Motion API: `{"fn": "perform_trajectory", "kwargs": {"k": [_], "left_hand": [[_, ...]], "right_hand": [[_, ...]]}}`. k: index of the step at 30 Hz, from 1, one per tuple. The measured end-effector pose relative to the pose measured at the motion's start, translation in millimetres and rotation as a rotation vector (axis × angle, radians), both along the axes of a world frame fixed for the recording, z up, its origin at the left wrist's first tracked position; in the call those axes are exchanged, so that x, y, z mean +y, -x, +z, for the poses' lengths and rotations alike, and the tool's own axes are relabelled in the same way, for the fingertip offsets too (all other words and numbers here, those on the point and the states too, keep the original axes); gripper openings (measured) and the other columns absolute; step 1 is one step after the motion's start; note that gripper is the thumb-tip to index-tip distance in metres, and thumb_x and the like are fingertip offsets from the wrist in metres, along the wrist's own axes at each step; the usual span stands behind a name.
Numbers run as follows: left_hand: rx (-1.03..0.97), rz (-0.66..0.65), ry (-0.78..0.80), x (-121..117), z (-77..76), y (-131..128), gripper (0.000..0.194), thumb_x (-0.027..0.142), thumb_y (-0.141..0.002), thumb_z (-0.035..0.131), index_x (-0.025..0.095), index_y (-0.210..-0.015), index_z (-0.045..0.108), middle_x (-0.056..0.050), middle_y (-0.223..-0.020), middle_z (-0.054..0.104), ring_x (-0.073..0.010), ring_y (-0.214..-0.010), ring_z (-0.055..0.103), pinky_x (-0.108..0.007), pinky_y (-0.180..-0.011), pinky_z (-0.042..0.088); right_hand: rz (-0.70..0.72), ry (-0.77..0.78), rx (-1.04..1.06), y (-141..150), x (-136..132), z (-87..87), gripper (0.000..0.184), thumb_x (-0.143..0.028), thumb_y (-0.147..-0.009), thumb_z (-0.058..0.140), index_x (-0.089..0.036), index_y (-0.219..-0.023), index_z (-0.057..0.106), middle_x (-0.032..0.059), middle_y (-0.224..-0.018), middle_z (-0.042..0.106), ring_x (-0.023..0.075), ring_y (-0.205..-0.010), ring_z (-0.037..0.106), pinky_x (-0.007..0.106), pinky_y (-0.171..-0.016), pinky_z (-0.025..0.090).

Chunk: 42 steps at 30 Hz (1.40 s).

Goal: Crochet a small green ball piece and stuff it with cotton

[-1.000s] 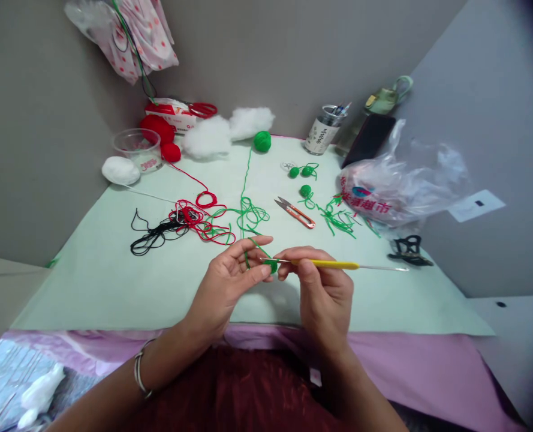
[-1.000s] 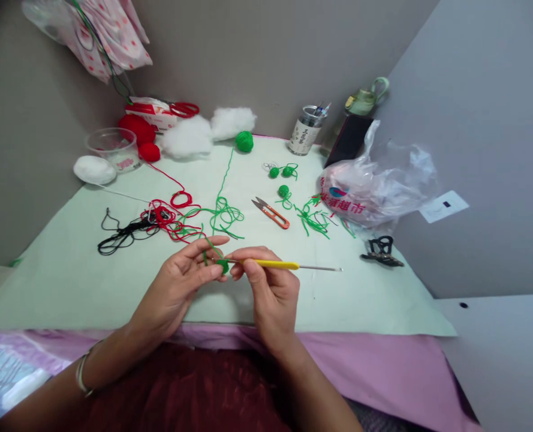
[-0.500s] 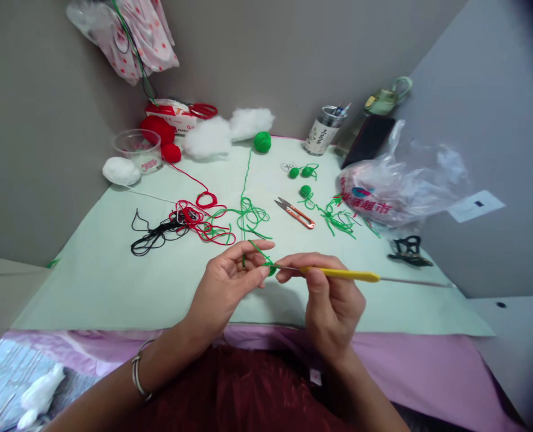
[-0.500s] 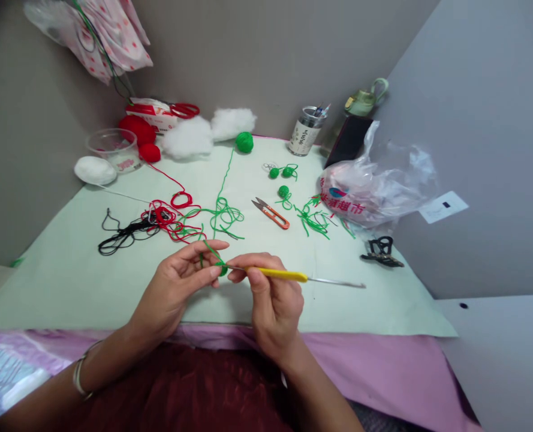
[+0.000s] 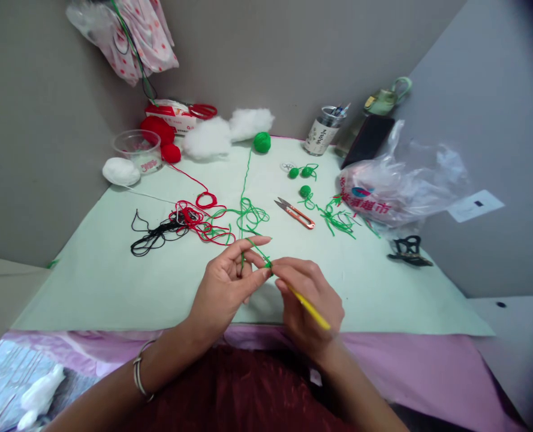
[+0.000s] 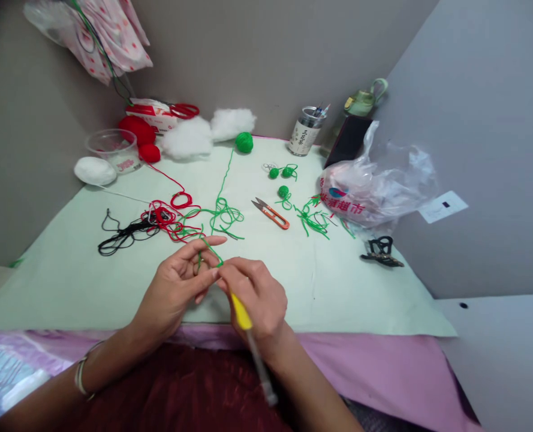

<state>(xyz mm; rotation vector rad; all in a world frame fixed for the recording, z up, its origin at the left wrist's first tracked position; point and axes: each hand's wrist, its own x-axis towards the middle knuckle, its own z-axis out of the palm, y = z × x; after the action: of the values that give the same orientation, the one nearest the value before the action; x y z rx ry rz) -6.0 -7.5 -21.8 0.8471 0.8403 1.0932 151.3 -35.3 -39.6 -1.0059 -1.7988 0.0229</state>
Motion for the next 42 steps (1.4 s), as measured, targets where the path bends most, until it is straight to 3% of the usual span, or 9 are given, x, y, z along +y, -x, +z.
{"fn": "perform_trajectory", "kwargs": {"k": [5, 11, 16, 21, 25, 28, 32, 36, 42], "left_hand": [[-0.264, -0.168, 0.271, 4, 5.9, 1, 0.039, 0.024, -0.082, 0.089, 0.017, -0.119, 0.080, 0.010, -0.065, 0.047, -0.0002, -0.045, 0.017, -0.012, -0.039, 0.023], [-0.238, -0.096, 0.212, 8, 9.4, 1, 0.034, 0.018, -0.077, 0.090, 0.019, -0.110, 0.083, 0.007, -0.074, 0.056, 0.0020, -0.044, 0.022, -0.012, -0.038, 0.024], [-0.135, -0.026, 0.119, 3, 6.9, -5, 0.042, 0.016, -0.072, 0.092, 0.021, -0.113, 0.083, 0.002, -0.086, 0.066, -0.0009, -0.049, 0.038, -0.015, -0.042, 0.035], [-0.234, -0.085, 0.216, 5, 3.9, -5, 0.040, 0.020, -0.074, 0.092, 0.020, -0.114, 0.083, 0.006, -0.073, 0.056, 0.0010, -0.045, 0.027, -0.013, -0.040, 0.029], [-0.301, -0.121, 0.277, 10, 2.6, 0, 0.026, 0.022, -0.079, 0.090, 0.016, -0.104, 0.085, 0.008, -0.069, 0.047, 0.0012, -0.046, 0.018, -0.011, -0.040, 0.024], [-0.257, -0.064, 0.212, 10, 2.3, 2, 0.020, 0.021, -0.080, 0.089, 0.017, -0.100, 0.086, 0.005, -0.072, 0.053, -0.0002, -0.050, 0.031, -0.011, -0.047, 0.034], [-0.149, -0.043, 0.116, 7, 1.6, -1, 0.023, 0.021, -0.080, 0.089, 0.021, -0.102, 0.086, -0.001, -0.085, 0.069, -0.0110, -0.082, 0.062, -0.020, -0.081, 0.051], [-0.097, -0.055, 0.104, 6, -0.8, -1, 0.033, 0.024, -0.076, 0.092, 0.023, -0.109, 0.085, -0.002, -0.091, 0.071, -0.0159, -0.090, 0.063, -0.028, -0.090, 0.049], [-0.052, -0.054, 0.054, 6, -1.5, 3, 0.030, 0.024, -0.079, 0.089, 0.026, -0.108, 0.086, 0.001, -0.086, 0.064, -0.0137, -0.087, 0.059, -0.025, -0.085, 0.047]], "right_hand": [[-0.052, -0.020, 0.097, 1, 0, -5.0, 0.035, -0.011, -0.100, 0.063, -0.029, -0.127, 0.075, 0.0082, -0.108, 0.077, 0.0226, -0.095, 0.075, 0.037, -0.077, 0.064], [0.111, 0.284, 0.632, 1, 11, 13.1, 0.022, -0.022, -0.106, 0.057, -0.023, -0.101, 0.078, 0.0031, -0.085, 0.074, 0.0155, -0.067, 0.068, 0.031, -0.061, 0.058], [0.125, 0.216, 0.433, 4, 9, 11.9, 0.024, -0.014, -0.103, 0.060, -0.027, -0.112, 0.078, 0.0033, -0.096, 0.079, 0.0179, -0.084, 0.074, 0.034, -0.074, 0.063], [-0.005, 0.023, 0.101, 2, 3, 0.1, 0.037, -0.010, -0.099, 0.067, -0.030, -0.127, 0.076, 0.0080, -0.114, 0.078, 0.0217, -0.101, 0.076, 0.036, -0.080, 0.066], [0.015, 0.126, 0.330, -1, 6, 4.7, 0.027, -0.012, -0.101, 0.063, -0.028, -0.116, 0.079, 0.0054, -0.096, 0.077, 0.0192, -0.086, 0.075, 0.034, -0.073, 0.064], [0.114, 0.314, 0.655, -2, 12, 11.5, 0.021, -0.020, -0.105, 0.059, -0.025, -0.104, 0.080, 0.0026, -0.087, 0.073, 0.0148, -0.069, 0.069, 0.030, -0.063, 0.059], [0.184, 0.376, 0.644, 2, 14, 14.0, 0.018, -0.020, -0.102, 0.064, -0.025, -0.101, 0.082, 0.0034, -0.095, 0.078, 0.0146, -0.076, 0.070, 0.029, -0.069, 0.060], [0.141, 0.395, 0.667, 2, 11, 11.3, 0.018, -0.022, -0.103, 0.064, -0.026, -0.103, 0.082, 0.0016, -0.093, 0.079, 0.0135, -0.075, 0.070, 0.028, -0.070, 0.059], [0.270, 0.494, 0.840, -4, 11, 8.0, 0.023, -0.030, -0.108, 0.057, -0.025, -0.104, 0.079, 0.0031, -0.096, 0.080, 0.0134, -0.075, 0.074, 0.029, -0.071, 0.062]]}}
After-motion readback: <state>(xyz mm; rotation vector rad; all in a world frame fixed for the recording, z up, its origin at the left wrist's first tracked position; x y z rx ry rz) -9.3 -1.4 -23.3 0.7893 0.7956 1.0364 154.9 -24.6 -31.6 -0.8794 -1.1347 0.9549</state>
